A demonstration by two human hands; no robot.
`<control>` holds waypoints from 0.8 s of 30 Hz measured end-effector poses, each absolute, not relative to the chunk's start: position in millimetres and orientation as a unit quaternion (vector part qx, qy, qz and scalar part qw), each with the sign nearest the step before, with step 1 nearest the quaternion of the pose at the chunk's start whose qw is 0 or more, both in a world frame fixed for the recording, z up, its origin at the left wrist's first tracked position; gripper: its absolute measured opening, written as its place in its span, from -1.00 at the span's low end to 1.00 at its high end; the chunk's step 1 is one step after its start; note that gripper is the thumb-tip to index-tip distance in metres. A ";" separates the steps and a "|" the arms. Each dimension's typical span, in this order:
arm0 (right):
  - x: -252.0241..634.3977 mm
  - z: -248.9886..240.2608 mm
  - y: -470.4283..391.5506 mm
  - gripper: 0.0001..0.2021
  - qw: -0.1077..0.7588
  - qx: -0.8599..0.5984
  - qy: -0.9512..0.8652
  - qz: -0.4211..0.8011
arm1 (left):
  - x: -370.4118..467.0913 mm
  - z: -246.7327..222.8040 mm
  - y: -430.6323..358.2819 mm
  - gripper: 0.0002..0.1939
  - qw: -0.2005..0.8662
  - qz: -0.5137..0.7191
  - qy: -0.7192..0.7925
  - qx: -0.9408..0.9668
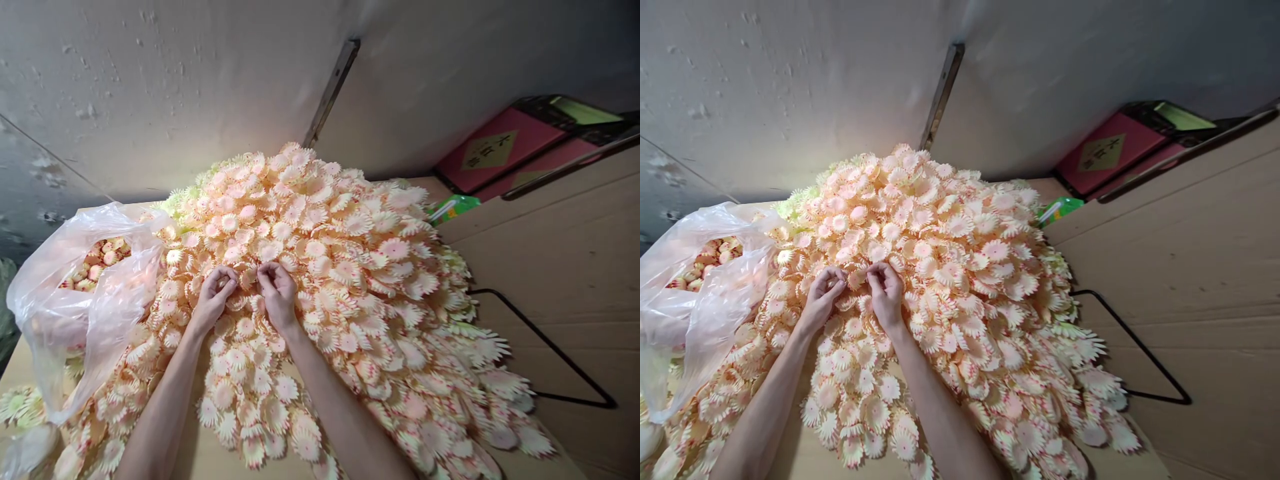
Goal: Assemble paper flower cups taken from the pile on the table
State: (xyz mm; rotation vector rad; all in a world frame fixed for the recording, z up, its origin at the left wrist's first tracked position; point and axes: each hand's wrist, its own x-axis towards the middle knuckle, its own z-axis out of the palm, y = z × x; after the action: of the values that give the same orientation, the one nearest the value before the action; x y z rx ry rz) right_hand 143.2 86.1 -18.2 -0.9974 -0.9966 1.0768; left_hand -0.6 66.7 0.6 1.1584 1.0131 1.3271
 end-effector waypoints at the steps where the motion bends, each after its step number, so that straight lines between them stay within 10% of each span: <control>1: 144.3 -16.6 84.9 -0.88 0.616 -0.443 -0.456 0.466 | -0.7 0.2 66.5 -0.79 0.520 0.554 0.433 0.485; 24: 139.6 -17.8 82.4 -0.90 0.601 -0.472 -0.509 0.396 | 3.8 1.8 61.3 -0.68 0.548 0.503 0.422 0.518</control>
State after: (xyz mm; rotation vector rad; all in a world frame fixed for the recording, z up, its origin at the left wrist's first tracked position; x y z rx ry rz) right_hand 139.6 82.4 -17.8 -1.0932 -1.1791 0.9182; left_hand 3.8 61.3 1.8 1.2262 1.0001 1.1927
